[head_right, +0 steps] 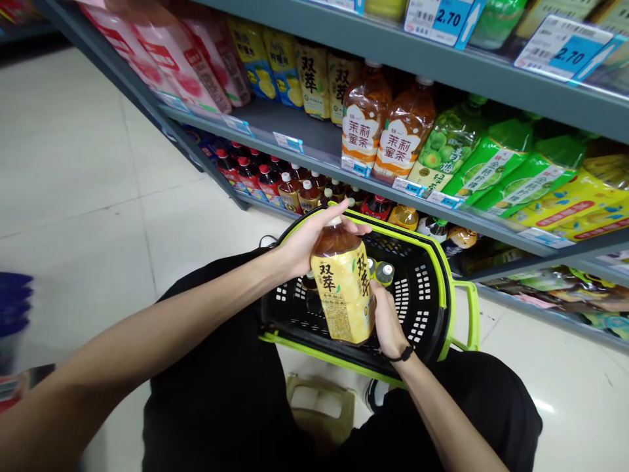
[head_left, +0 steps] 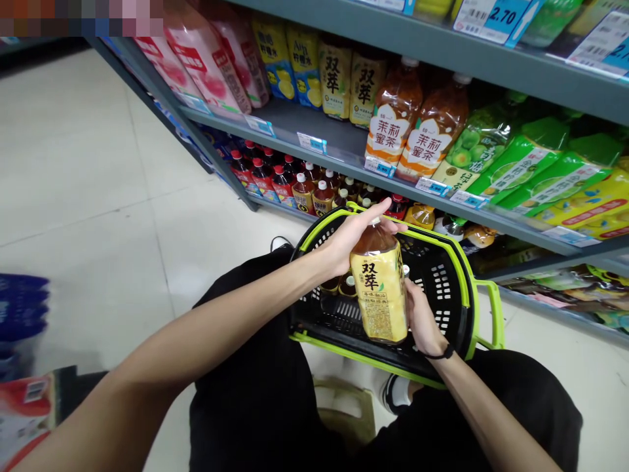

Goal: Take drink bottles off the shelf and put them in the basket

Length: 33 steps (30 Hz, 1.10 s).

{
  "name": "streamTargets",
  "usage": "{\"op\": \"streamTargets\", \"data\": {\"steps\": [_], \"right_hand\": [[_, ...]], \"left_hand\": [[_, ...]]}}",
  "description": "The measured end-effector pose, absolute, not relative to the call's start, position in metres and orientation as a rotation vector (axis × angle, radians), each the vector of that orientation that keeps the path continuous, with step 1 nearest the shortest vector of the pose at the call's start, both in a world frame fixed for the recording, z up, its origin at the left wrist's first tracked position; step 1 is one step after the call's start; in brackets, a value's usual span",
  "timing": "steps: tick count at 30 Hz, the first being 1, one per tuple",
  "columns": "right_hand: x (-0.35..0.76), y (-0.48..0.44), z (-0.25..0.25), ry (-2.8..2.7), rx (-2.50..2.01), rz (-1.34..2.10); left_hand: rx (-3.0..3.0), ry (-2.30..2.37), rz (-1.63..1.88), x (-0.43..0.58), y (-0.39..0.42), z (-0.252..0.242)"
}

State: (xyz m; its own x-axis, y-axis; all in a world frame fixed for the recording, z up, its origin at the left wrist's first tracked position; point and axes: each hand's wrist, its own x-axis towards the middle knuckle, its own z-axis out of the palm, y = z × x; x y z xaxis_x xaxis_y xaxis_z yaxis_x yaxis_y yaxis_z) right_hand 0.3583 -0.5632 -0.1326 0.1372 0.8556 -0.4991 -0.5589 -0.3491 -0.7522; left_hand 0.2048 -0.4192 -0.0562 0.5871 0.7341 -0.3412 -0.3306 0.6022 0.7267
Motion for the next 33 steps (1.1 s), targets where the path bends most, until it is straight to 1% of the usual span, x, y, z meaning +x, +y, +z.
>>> {"op": "streamTargets", "data": {"steps": [7,11,13,16,18,21,26,29,33], "right_hand": [[0.344,-0.564,-0.118,-0.151,-1.233,1.591],[0.347,-0.564,-0.111,-0.086,-1.239,1.653],[0.348,-0.565,-0.109,-0.050,-1.181,1.759],[0.351,-0.570,-0.103,-0.033,-1.065,2.036],[0.354,-0.573,-0.099,-0.056,-1.018,2.158],[0.356,-0.577,-0.091,-0.119,-0.941,2.262],[0.353,-0.582,-0.079,-0.244,-0.799,2.390],[0.352,-0.580,-0.082,-0.314,-0.825,2.347],[0.351,-0.569,-0.102,-0.295,-1.172,1.987]], "left_hand": [[0.750,0.664,0.627,0.206,-0.422,-0.053],[0.883,0.630,0.679,0.205,-0.423,-0.048],[0.917,0.619,0.692,0.206,-0.425,-0.046],[0.935,0.610,0.661,0.206,-0.427,-0.046],[0.912,0.594,0.658,0.206,-0.428,-0.046],[0.912,0.548,0.685,0.206,-0.429,-0.045],[1.153,0.522,0.732,0.206,-0.429,-0.041],[1.175,0.524,0.743,0.206,-0.428,-0.040],[1.252,0.606,0.795,0.204,-0.429,-0.041]]}}
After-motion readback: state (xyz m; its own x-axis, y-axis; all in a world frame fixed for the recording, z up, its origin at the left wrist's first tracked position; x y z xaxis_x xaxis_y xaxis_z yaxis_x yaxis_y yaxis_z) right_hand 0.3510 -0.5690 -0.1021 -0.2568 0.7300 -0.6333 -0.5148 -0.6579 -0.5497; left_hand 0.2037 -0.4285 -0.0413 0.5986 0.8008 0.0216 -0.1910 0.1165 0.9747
